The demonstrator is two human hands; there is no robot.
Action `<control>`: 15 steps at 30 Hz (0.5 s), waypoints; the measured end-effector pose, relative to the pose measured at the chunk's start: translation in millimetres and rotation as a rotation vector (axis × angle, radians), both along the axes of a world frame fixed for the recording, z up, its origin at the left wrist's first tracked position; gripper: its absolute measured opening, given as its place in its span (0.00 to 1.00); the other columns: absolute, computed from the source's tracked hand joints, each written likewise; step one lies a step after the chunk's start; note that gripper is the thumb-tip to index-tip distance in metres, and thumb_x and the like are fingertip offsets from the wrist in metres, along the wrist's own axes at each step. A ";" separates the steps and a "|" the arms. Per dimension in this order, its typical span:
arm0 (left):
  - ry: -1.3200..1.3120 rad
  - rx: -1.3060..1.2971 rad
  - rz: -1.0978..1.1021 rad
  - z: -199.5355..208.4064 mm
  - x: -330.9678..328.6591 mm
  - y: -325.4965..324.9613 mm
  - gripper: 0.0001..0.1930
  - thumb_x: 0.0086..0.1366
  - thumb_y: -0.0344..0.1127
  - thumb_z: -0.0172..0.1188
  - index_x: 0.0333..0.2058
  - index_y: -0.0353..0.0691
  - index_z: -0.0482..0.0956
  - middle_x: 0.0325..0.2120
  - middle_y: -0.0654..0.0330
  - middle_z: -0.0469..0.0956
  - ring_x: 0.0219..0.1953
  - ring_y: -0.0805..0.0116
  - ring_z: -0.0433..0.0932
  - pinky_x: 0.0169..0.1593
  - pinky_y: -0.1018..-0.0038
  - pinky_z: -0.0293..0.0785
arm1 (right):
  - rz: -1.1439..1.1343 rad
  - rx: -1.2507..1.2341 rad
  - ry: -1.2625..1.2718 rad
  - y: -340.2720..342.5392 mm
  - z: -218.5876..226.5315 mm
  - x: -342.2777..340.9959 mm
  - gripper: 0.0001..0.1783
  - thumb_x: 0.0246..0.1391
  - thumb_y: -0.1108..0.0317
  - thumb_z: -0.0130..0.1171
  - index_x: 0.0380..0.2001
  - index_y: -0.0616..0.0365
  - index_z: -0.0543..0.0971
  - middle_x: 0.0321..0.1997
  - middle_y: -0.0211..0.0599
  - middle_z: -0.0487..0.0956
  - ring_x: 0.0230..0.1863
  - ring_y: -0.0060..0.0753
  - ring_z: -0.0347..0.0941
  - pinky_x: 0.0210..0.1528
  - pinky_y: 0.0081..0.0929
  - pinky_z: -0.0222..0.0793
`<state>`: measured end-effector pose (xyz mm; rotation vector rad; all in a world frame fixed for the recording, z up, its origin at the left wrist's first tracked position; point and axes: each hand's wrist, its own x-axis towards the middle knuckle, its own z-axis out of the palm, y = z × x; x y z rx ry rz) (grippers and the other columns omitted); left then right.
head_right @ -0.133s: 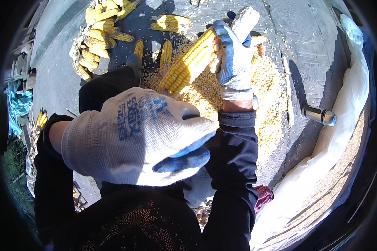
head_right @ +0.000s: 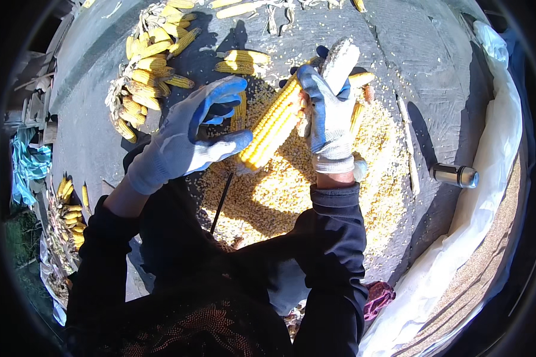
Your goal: The person sits on a tarp outdoors and uses a handheld corn sheller to remove kernels from dried corn cobs. Kernels fall onto the tarp, and the person repeatedly picks up new cobs, shells them, and discards the bare cobs to the side.
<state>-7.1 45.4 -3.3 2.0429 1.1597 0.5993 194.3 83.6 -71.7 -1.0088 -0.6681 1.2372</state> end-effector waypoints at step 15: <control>-0.467 -0.309 0.072 -138.1 24.5 20.1 0.27 0.52 0.35 0.68 0.48 0.35 0.68 0.41 0.60 0.74 0.44 0.71 0.74 0.49 0.73 0.72 | 0.186 -0.035 0.174 7.4 13.5 -7.4 0.24 0.55 0.69 0.54 0.56 0.61 0.66 0.44 0.42 0.76 0.43 0.34 0.75 0.48 0.30 0.70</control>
